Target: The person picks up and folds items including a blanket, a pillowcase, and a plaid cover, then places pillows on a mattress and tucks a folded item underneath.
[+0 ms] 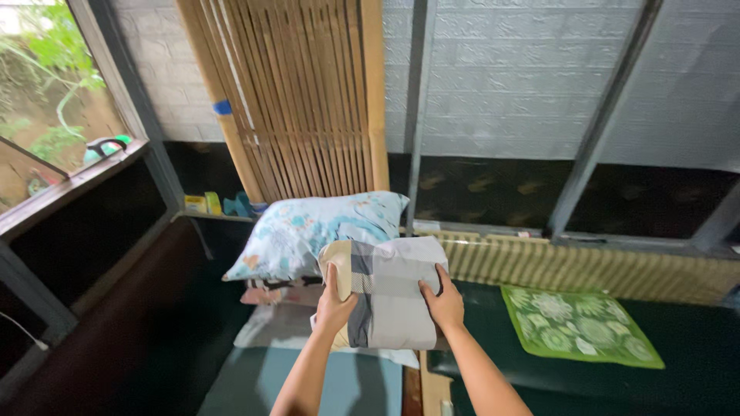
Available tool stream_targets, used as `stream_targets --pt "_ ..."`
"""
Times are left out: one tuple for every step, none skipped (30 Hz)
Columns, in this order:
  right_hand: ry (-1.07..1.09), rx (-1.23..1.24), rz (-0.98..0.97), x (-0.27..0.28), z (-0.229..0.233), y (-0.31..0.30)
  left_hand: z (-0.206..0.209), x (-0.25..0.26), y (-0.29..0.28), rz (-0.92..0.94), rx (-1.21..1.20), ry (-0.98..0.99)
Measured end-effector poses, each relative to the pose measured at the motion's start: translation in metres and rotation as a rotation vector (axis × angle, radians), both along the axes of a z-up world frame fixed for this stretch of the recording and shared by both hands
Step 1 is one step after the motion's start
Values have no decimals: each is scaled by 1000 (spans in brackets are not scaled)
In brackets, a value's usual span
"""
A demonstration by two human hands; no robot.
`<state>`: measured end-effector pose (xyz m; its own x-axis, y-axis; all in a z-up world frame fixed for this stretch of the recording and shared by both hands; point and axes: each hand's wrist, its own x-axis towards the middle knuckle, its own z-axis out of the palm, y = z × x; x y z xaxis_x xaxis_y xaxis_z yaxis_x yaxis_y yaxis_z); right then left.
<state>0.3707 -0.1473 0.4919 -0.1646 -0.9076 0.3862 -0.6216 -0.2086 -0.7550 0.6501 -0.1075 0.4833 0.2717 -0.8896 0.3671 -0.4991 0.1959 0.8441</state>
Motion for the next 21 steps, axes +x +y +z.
stream_targets --pt "-21 34 5 9 5 -8 2 10 -9 4 -9 -22" --pt "-43 68 11 16 9 -16 4 19 -20 9 -18 -44" --pt "-64 102 14 23 11 -24 4 27 -31 10 -26 -66" --pt "-54 19 25 31 13 -34 3 36 -43 24 -29 -81" --pt "-41 -65 34 39 16 -45 5 43 -57 38 -32 -93" --pt "-28 -148 44 45 19 -56 6 50 -72 51 -34 -105" --pt "-48 -78 41 51 20 -68 5 57 -85 59 -36 -112" --pt "-69 -9 38 58 20 -81 6 64 -100 66 -37 -119" --pt "-90 62 34 65 20 -93 7 71 -112 73 -36 -129" --pt "-87 -40 52 70 18 -103 9 79 -123 77 -28 -141" --pt "-80 -146 69 74 15 -116 10 85 -134 81 -23 -150" --pt "-72 -251 86 78 11 -127 11 89 -144 85 -17 -159" --pt "-82 -273 80 81 6 -137 11 93 -154 95 -5 -168" --pt "-93 -294 74 86 1 -145 12 96 -162 105 8 -177" --pt "-97 -317 78 92 1 -155 13 101 -169 124 19 -178" --pt "-92 -280 83 97 2 -165 16 106 -175 116 -27 -189" --pt "-90 -239 81 100 1 -173 18 110 -182 101 -71 -204" --pt "-88 -198 78 103 2 -182 21 113 -188 86 -114 -220" --pt "-102 -235 88 107 3 -189 27 116 -194 96 -102 -238" --pt "-116 -272 98 111 5 -197 34 119 -199 106 -89 -256" --pt "-131 -306 107 114 6 -205 41 122 -205 115 -73 -275"
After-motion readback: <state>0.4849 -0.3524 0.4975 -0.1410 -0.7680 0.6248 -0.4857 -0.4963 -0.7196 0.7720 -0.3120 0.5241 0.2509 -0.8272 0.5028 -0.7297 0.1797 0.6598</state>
